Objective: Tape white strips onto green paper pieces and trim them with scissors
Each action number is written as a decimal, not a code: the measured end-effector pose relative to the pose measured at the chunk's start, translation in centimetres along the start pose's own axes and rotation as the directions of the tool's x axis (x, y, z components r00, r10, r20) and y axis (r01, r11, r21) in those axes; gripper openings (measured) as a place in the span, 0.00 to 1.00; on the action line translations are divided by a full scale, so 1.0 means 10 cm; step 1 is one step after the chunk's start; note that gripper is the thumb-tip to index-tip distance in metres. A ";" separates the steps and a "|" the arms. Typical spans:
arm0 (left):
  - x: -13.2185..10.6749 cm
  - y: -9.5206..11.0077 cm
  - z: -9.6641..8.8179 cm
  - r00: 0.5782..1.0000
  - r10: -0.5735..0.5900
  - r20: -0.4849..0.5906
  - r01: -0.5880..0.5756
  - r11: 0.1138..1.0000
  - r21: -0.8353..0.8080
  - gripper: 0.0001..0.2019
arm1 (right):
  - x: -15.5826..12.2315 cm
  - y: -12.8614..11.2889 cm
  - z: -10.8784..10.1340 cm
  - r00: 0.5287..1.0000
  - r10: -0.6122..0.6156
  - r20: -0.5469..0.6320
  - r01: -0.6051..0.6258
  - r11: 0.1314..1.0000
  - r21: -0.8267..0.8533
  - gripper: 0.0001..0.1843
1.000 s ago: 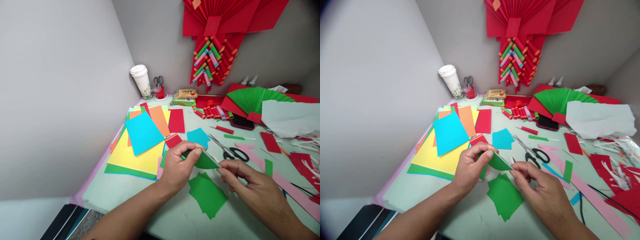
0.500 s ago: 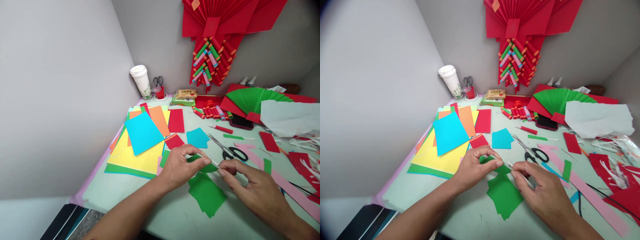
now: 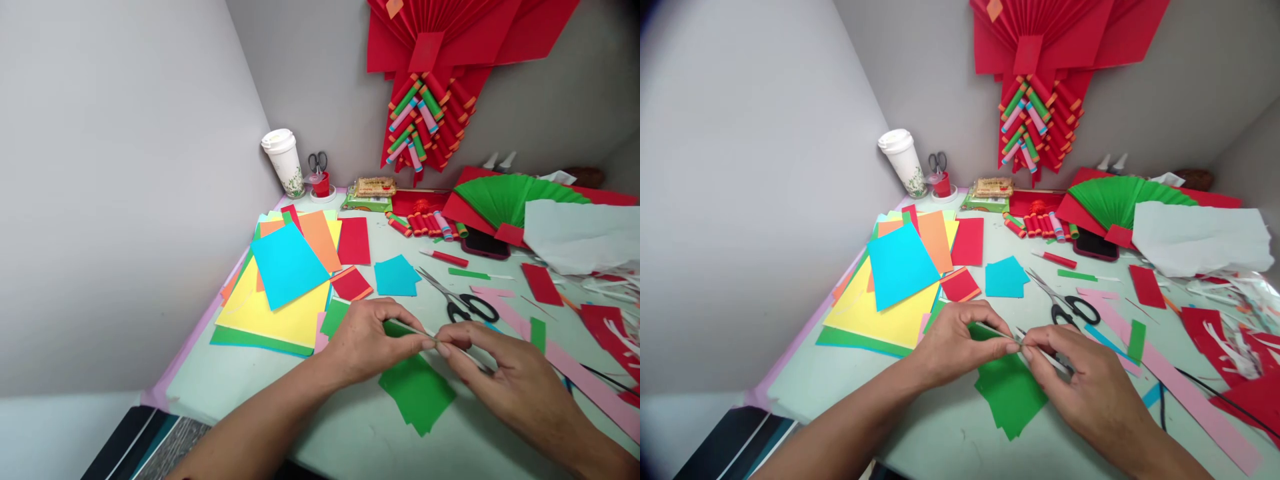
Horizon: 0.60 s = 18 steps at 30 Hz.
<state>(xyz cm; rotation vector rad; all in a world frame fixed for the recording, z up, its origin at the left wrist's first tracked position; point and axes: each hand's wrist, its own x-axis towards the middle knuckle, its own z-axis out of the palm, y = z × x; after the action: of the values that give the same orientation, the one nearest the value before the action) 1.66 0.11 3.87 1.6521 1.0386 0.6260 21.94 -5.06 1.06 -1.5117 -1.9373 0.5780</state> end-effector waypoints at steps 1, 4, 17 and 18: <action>0.00 0.00 0.00 1.000 -0.005 0.002 0.005 1.000 0.006 0.10 | 0.00 0.00 0.00 1.000 -0.010 0.001 0.010 1.000 0.001 0.11; -0.01 0.01 -0.01 1.000 -0.008 -0.005 0.008 0.999 0.031 0.07 | 0.00 0.01 0.00 1.000 -0.006 0.005 0.006 1.000 -0.015 0.11; -0.01 -0.01 -0.01 0.996 -0.041 0.085 0.050 0.993 -0.110 0.13 | -0.02 0.02 -0.01 0.994 -0.093 0.062 0.090 0.995 0.035 0.10; 0.00 -0.02 -0.01 0.996 -0.035 0.080 0.042 0.996 -0.084 0.12 | -0.03 0.01 0.00 0.996 -0.078 0.048 0.075 0.996 0.047 0.10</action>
<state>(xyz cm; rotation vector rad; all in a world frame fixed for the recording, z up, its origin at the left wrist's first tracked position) 1.46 0.15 3.75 1.5661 0.9718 0.5686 22.02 -5.31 0.95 -1.4013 -1.9970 0.6265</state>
